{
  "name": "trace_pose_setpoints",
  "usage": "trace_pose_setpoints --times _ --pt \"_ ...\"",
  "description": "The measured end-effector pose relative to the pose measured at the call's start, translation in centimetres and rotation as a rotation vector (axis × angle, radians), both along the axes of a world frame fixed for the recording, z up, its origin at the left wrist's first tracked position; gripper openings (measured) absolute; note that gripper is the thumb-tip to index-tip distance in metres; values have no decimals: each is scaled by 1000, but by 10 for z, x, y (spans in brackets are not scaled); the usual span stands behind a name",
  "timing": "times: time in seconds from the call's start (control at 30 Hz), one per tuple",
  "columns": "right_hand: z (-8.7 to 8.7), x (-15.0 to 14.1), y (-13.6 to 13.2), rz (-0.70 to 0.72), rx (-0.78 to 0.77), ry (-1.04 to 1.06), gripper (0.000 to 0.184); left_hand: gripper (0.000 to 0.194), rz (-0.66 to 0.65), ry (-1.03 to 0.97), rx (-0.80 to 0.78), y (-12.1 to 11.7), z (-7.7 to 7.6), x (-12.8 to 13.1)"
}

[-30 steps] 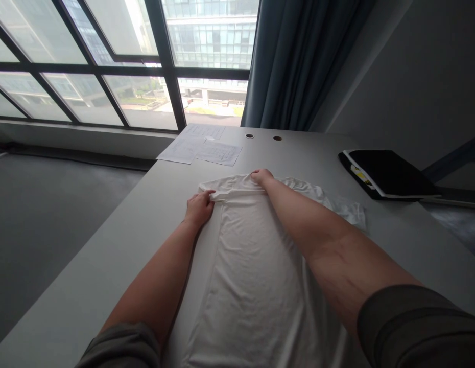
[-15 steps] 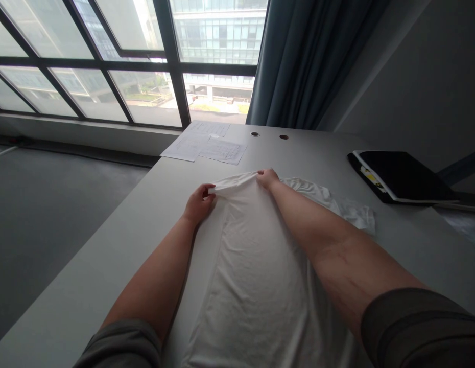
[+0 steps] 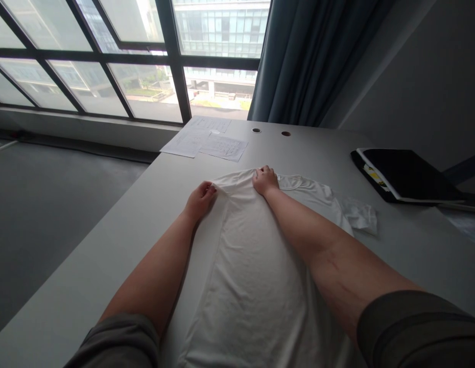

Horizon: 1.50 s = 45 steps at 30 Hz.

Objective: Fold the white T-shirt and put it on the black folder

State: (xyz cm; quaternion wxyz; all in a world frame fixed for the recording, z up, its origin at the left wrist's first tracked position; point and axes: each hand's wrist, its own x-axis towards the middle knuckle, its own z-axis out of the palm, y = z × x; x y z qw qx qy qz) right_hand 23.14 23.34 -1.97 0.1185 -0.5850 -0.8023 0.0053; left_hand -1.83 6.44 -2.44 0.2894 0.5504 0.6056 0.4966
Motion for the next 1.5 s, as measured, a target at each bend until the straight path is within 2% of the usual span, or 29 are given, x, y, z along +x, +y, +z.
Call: trace_pose_setpoints --times 0.13,0.27,0.4,0.5,0.57,0.7,0.77,0.9,1.07,1.2,1.33,1.43,1.5 --pt "-2 0 0 0 4 -16 43 33 -24 187 35 1 3 0" --pt "-3 0 0 5 3 -28 45 28 -40 276 122 1 8 -1" --pt "-2 0 0 3 20 -9 44 19 -39 337 73 0 7 -3" --pt "-3 0 1 4 30 4 44 3 -8 369 38 0 4 -4" --pt "-3 0 1 5 27 8 44 10 -38 418 13 0 1 -2" --pt "-4 0 2 6 20 8 44 17 -200 556 -4 0 -1 4" --pt "-3 0 1 4 17 3 45 20 -224 599 12 0 -1 6" --pt "-2 0 0 3 11 -9 45 29 -154 639 -22 -2 2 9" --pt "-1 0 0 1 11 -4 43 40 58 678 -143 -4 3 10" --pt "-2 1 -3 2 67 35 43 56 200 818 -286 -4 4 11" --pt "-2 3 -8 108 193 69 44 67 174 935 -453 -6 8 15" --pt "-2 2 -6 231 94 26 46 70 153 934 -494 -6 11 14" --pt "-3 -1 0 253 -20 -10 53 72 143 923 -503 -4 13 10"
